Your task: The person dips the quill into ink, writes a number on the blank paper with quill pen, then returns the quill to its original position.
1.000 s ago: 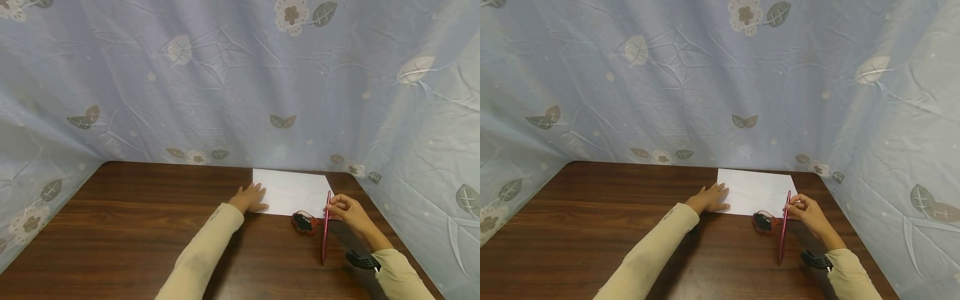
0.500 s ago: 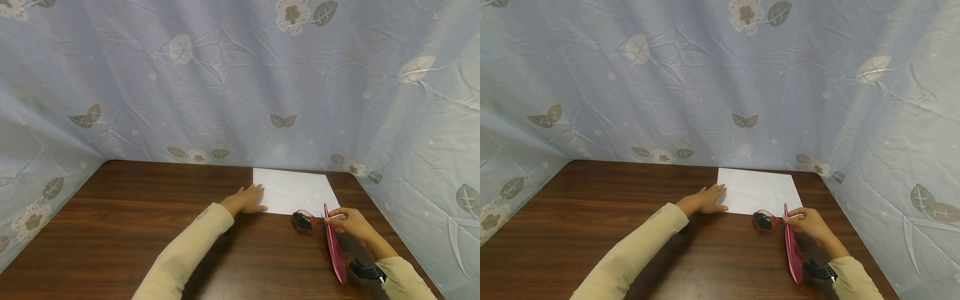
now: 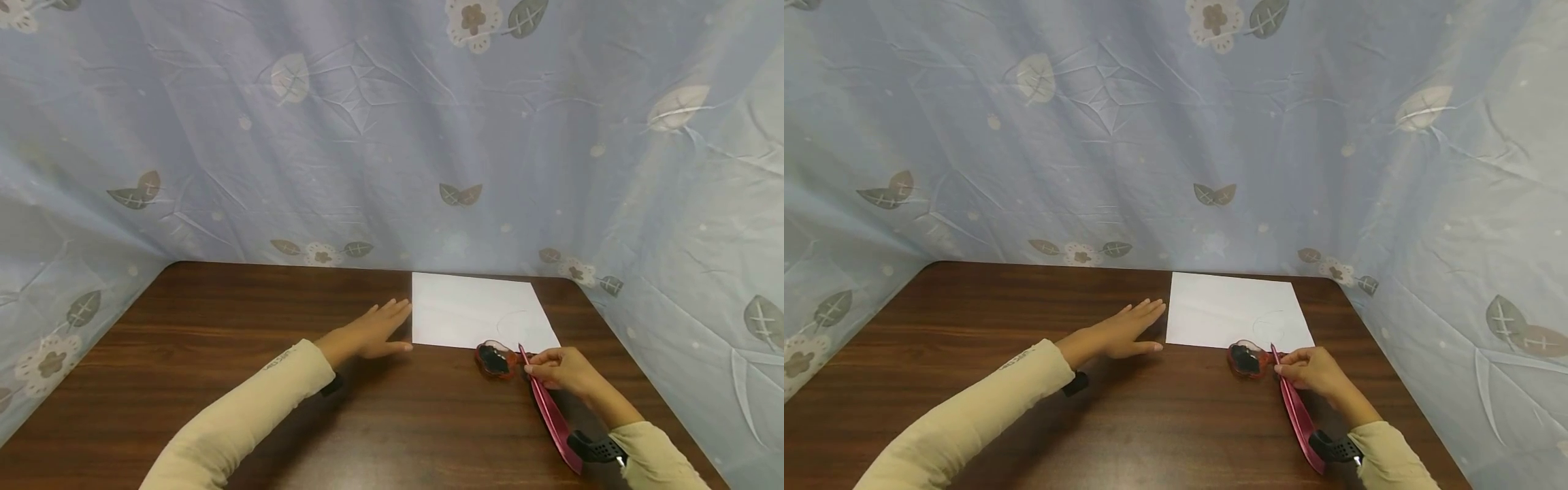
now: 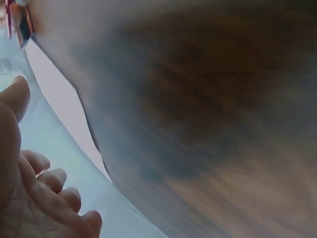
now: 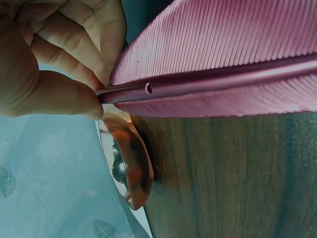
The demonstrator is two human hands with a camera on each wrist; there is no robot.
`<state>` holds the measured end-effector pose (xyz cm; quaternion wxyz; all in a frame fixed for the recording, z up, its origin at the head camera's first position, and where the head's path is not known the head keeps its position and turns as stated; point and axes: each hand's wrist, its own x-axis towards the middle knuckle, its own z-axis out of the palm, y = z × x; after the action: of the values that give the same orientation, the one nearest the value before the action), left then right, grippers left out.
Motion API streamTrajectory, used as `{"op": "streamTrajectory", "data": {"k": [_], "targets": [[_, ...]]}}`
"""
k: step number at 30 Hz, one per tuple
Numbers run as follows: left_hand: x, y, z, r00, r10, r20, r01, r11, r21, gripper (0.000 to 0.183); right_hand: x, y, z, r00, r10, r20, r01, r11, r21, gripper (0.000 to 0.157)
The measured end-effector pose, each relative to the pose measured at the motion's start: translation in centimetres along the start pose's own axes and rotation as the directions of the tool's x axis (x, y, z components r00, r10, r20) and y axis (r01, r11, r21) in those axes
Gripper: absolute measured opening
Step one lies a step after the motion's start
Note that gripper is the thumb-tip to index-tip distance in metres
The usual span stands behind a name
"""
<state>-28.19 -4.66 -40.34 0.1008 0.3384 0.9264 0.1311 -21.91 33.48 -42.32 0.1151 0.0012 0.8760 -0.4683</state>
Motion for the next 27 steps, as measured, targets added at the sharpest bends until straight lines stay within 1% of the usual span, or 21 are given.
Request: {"op": "streamTrajectory", "data": {"k": [6,9,13,17,22,27], "targets": [[-2.4,-0.9,0.5,0.999,-0.003,-0.044,0.004,0.999,0.032,0.079,-0.1,0.0,0.1,1.0,-0.009,0.005,0.008,1.0,0.007,0.031],[-3.7,-1.5,0.7,0.999,-0.013,-0.051,0.016,0.999,0.05,0.079,-0.2,0.0,0.2,1.0,-0.014,0.011,0.014,1.0,0.003,0.03],[-5.4,-2.2,0.9,0.998,-0.032,-0.061,0.035,0.998,0.05,0.079,-0.2,0.0,0.4,1.0,-0.011,0.006,0.011,1.0,-0.004,0.03],[-7.1,-3.0,1.0,0.996,-0.037,-0.081,0.041,0.998,0.048,0.078,-0.2,0.1,0.5,1.0,-0.012,0.005,0.012,1.0,-0.011,0.03],[-8.9,-3.8,0.7,0.994,-0.041,-0.1,0.045,0.998,0.033,0.078,-0.2,0.2,0.5,1.0,-0.01,-0.007,0.01,1.0,-0.025,0.029],[-10.4,-4.4,0.3,0.992,-0.055,-0.117,0.061,0.997,0.046,0.077,-0.2,-0.2,0.5,0.999,-0.016,-0.028,0.014,0.997,-0.07,0.027]]}}
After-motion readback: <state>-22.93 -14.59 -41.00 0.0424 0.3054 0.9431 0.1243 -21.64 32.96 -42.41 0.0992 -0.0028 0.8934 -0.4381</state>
